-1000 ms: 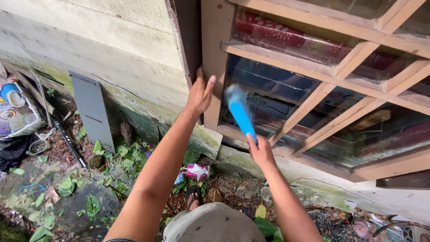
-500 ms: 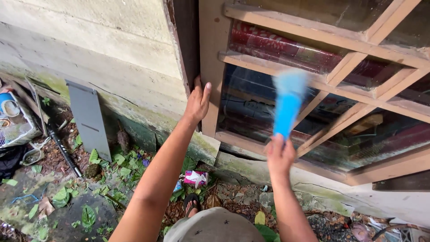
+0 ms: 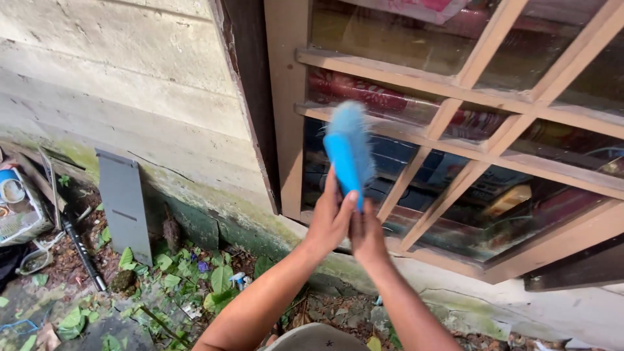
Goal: Cleaning a multi-pane wooden window frame and glass from the outside using a blue brush.
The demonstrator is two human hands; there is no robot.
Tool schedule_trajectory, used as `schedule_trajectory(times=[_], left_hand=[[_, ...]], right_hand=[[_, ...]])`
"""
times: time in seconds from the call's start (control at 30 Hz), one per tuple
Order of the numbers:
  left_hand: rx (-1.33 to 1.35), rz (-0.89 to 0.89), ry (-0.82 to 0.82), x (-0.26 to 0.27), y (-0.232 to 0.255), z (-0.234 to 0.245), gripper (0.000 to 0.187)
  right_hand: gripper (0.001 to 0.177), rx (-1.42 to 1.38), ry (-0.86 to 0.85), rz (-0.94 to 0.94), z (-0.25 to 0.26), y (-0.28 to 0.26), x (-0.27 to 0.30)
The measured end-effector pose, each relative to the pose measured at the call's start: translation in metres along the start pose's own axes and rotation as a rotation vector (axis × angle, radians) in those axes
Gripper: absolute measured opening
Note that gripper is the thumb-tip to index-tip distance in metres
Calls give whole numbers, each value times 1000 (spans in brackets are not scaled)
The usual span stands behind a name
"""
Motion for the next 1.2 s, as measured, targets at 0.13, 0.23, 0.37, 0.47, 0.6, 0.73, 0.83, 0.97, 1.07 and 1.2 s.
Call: schedule_trajectory(times=[0.13, 0.23, 0.37, 0.47, 0.6, 0.73, 0.83, 0.97, 1.07, 1.2], left_hand=[[-54, 13, 92, -8, -12, -13, 55], [-479, -377, 435, -8, 61, 20, 54], [-951, -345, 318, -37, 106, 11, 65], [-1757, -399, 46, -47, 95, -41, 76], [-1787, -238, 74, -52, 118, -15, 70], [-1771, 240, 273, -80, 91, 96, 76], [-1691, 158, 419, -59, 130, 94, 66], [-1620, 52, 229, -36, 147, -4, 64], [-1819, -108, 116, -51, 114, -27, 84], [-1690, 237, 212, -56, 121, 56, 77]], right_hand=[[29, -101, -199, 82, 2, -18, 13], [51, -74, -250, 112, 29, -9, 31], [57, 27, -389, -137, 58, 60, 76], [48, 117, -470, -243, 67, 80, 107], [42, 297, -621, -367, 79, 120, 145], [40, 383, -707, -317, 98, 195, 195], [38, 441, -721, -456, 101, 237, 224], [35, 395, -835, -361, 74, 221, 234], [31, 417, -1012, -357, 58, 230, 241], [30, 458, -801, -379, 63, 367, 289]])
Point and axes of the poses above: each hand's wrist, its own x-axis away from the middle knuckle, its own z-axis out of the back of the hand, y = z × x, the point moved 7 cm from there along -x, towards the middle knuckle, and after that the axes turned 13 degrees about z, right-handed, at the moved point
